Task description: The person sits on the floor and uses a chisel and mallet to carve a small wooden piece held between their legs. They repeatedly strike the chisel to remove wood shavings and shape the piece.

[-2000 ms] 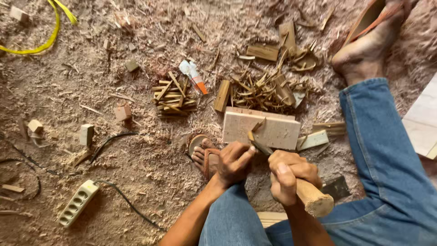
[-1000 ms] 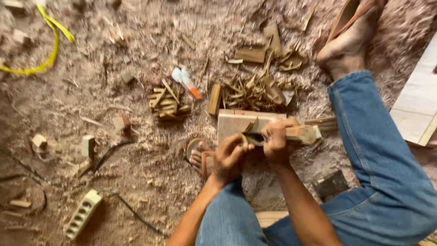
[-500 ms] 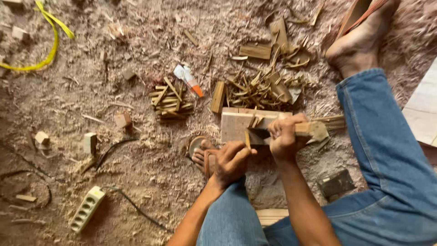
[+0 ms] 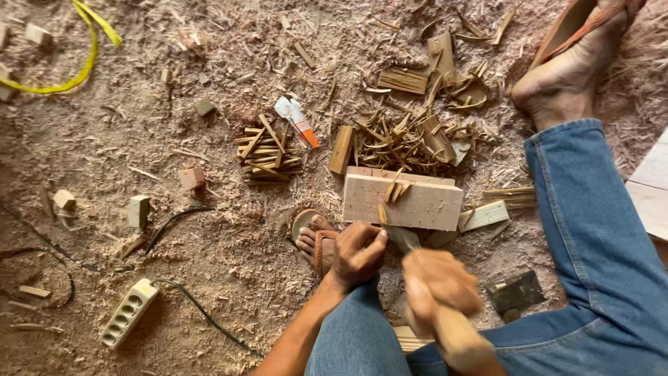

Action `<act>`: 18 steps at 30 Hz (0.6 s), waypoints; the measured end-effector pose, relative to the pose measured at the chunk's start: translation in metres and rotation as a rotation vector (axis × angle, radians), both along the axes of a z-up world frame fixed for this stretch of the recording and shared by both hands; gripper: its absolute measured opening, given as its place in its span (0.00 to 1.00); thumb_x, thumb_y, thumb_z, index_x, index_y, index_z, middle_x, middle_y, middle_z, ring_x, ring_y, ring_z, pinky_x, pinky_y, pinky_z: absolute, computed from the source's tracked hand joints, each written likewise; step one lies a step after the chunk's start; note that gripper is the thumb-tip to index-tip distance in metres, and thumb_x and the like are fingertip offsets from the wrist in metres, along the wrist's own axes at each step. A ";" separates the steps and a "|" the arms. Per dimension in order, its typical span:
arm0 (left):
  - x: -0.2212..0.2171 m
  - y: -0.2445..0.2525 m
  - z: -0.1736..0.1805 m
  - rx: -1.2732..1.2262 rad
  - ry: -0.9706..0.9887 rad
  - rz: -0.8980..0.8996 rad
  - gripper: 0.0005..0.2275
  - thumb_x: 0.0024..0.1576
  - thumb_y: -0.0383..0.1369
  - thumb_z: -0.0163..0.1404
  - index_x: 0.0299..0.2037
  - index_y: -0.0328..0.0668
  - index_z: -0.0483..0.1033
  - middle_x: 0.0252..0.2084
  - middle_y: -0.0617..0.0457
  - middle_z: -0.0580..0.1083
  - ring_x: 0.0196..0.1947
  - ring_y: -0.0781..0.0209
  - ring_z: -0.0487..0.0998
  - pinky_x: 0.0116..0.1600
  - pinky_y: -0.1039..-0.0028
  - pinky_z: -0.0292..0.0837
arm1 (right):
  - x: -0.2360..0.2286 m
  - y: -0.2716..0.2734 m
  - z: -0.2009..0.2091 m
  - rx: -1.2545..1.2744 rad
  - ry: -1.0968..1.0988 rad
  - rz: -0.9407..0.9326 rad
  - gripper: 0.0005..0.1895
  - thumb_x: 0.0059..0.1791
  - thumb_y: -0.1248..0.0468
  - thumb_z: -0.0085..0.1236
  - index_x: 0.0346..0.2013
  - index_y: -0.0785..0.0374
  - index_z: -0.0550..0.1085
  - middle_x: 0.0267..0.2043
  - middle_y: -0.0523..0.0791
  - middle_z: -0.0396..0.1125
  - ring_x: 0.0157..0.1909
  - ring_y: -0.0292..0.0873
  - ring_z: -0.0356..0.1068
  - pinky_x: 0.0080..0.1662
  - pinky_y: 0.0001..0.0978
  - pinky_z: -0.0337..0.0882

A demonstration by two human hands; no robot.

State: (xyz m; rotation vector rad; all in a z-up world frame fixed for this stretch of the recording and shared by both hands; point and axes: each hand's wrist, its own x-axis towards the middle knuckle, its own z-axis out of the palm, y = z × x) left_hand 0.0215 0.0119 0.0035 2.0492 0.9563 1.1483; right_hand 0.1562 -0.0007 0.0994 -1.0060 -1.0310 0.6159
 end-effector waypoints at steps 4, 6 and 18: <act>-0.001 -0.012 0.003 -0.016 0.028 0.048 0.03 0.55 0.22 0.58 0.35 0.36 0.77 0.28 0.49 0.71 0.26 0.54 0.72 0.29 0.66 0.65 | 0.001 -0.010 -0.004 -0.087 -0.056 0.014 0.06 0.47 0.72 0.50 0.27 0.63 0.65 0.21 0.44 0.64 0.20 0.38 0.64 0.28 0.33 0.71; 0.007 0.008 -0.009 0.054 -0.033 0.063 0.03 0.57 0.21 0.56 0.36 0.38 0.77 0.31 0.50 0.72 0.28 0.57 0.73 0.31 0.69 0.69 | 0.014 0.012 -0.024 -0.039 -0.045 -0.021 0.06 0.47 0.72 0.50 0.27 0.63 0.65 0.21 0.43 0.63 0.20 0.37 0.63 0.27 0.33 0.70; -0.011 -0.031 0.000 -0.015 0.010 0.013 0.11 0.55 0.21 0.58 0.47 0.37 0.76 0.32 0.48 0.73 0.28 0.53 0.72 0.31 0.64 0.66 | 0.015 -0.034 -0.083 -0.307 0.212 -0.115 0.09 0.51 0.70 0.49 0.28 0.59 0.62 0.21 0.40 0.58 0.19 0.34 0.57 0.26 0.31 0.64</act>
